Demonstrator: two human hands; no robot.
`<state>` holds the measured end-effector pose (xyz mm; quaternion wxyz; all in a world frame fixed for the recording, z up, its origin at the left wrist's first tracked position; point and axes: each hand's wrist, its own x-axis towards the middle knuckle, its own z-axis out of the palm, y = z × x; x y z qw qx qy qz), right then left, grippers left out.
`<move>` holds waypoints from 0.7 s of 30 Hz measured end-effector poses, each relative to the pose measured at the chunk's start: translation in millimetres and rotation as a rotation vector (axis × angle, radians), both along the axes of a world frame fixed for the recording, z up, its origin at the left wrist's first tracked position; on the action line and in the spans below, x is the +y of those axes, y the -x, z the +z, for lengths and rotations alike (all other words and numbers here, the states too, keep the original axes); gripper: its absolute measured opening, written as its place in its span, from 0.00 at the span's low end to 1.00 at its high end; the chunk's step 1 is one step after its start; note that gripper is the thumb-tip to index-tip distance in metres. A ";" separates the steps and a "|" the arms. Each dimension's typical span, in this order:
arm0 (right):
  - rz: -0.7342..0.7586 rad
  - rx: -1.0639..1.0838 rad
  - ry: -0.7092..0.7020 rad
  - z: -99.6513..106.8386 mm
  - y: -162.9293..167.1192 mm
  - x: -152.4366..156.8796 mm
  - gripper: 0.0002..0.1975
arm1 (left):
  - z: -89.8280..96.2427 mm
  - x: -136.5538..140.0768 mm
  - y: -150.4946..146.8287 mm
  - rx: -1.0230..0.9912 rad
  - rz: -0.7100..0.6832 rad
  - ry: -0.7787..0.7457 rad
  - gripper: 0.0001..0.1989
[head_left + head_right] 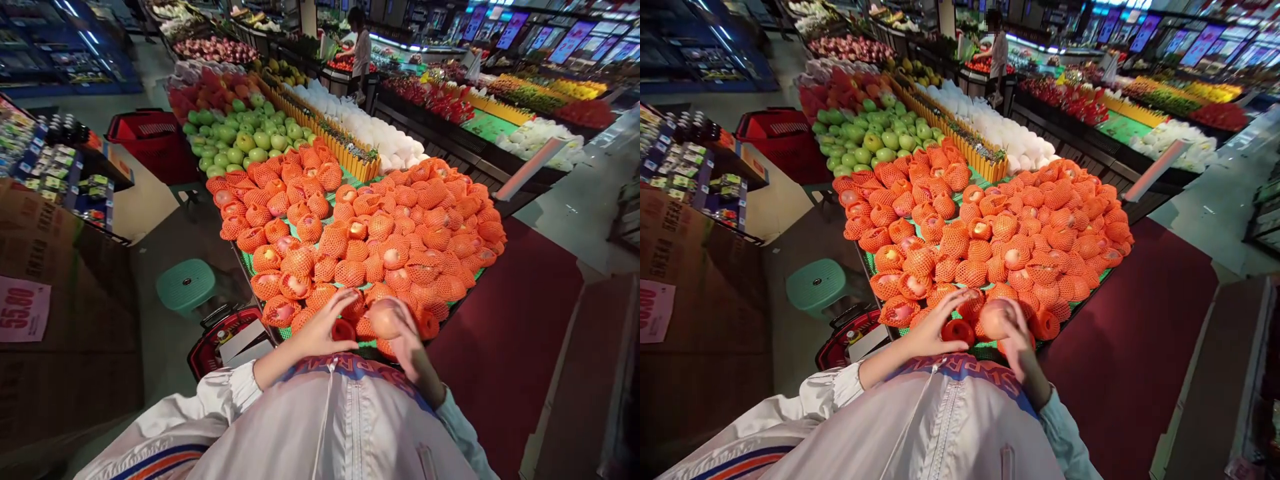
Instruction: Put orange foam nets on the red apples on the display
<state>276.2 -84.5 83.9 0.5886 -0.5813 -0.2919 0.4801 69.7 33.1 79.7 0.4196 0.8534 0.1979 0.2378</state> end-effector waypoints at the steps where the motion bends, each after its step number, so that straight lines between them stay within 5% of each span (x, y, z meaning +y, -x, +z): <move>1: 0.049 0.092 0.004 1.1 12.1 4.2 0.29 | 4.3 -3.6 -8.2 -0.029 -0.031 0.024 0.50; 5: 0.269 0.169 -0.061 10.5 32.0 10.8 0.38 | 10.6 -7.1 -19.4 -0.101 0.105 0.094 0.43; 9: 0.423 0.163 -0.040 24.5 9.1 11.8 0.36 | 3.0 -6.3 -0.2 -0.162 0.295 0.110 0.39; 17: 0.108 -0.110 -0.025 38.1 -88.9 18.6 0.24 | -4.7 -40.6 40.4 -0.120 0.815 -0.013 0.36; 19: 0.189 -0.088 -0.106 49.0 -107.4 17.7 0.22 | 0.9 -61.9 40.0 -0.121 0.971 -0.026 0.37; 21: 0.420 -0.084 -0.248 66.5 -119.2 11.6 0.20 | 4.4 -87.7 32.3 -0.128 1.131 -0.046 0.37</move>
